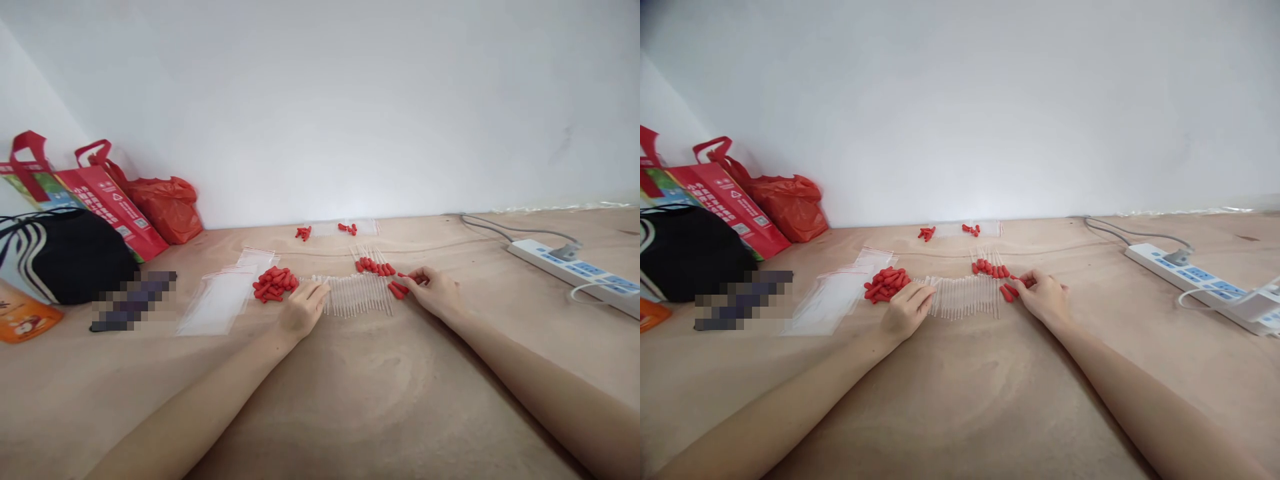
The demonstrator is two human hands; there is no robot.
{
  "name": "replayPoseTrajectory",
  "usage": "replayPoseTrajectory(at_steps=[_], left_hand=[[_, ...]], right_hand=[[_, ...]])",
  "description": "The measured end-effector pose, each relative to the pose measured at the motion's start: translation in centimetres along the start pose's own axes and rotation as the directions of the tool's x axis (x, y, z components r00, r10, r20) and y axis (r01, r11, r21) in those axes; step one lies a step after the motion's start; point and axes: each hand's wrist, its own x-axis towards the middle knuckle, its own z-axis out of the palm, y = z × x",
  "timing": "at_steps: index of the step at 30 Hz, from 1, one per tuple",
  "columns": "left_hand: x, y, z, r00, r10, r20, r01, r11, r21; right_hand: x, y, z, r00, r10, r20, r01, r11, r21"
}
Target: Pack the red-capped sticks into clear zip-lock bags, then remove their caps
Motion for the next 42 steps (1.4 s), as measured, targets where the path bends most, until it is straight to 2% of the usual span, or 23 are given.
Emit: replayPoseTrajectory(at_steps=[5,8,15,20,26,32,34,38,42], left_hand=[[0.0,0.1,0.2,0.994,0.043,0.096,-0.041,0.999,-0.019],[-0.1,0.2,0.2,0.992,0.050,0.114,-0.044,0.998,-0.053],[-0.1,0.7,-0.2,0.988,0.039,0.152,-0.017,0.990,-0.139],[-0.1,0.7,-0.5,0.987,0.039,0.153,-0.010,0.983,-0.184],[0.1,0.8,-1.4,0.983,-0.018,0.180,0.034,0.996,-0.083],[-0.1,0.4,-1.9,0.963,-0.068,0.260,0.082,0.996,-0.042],[-0.2,0.2,-1.8,0.959,-0.082,0.270,0.097,0.994,-0.044],[-0.2,0.2,-1.8,0.956,-0.088,0.280,0.108,0.992,-0.057],[-0.1,0.2,-1.8,0.957,-0.084,0.279,0.104,0.993,-0.055]], right_hand=[[-0.3,-0.3,-0.1,0.997,0.026,0.071,-0.023,0.999,-0.048],[-0.5,-0.6,-0.3,0.995,0.038,0.094,-0.033,0.997,-0.063],[-0.6,-0.8,-0.5,0.997,0.030,0.075,-0.023,0.995,-0.096],[-0.2,-0.6,-0.3,1.000,0.017,0.016,-0.016,0.996,-0.084],[2.1,-1.7,-0.1,0.999,0.034,0.007,-0.033,0.990,-0.137],[4.8,-2.2,0.2,0.989,0.110,0.095,-0.085,0.968,-0.234],[5.2,-1.8,0.3,0.986,0.096,0.136,-0.067,0.977,-0.204],[5.3,-0.6,0.2,0.948,0.024,0.318,-0.003,0.998,-0.065],[5.1,-0.1,-0.2,0.928,0.029,0.371,-0.018,0.999,-0.032]])
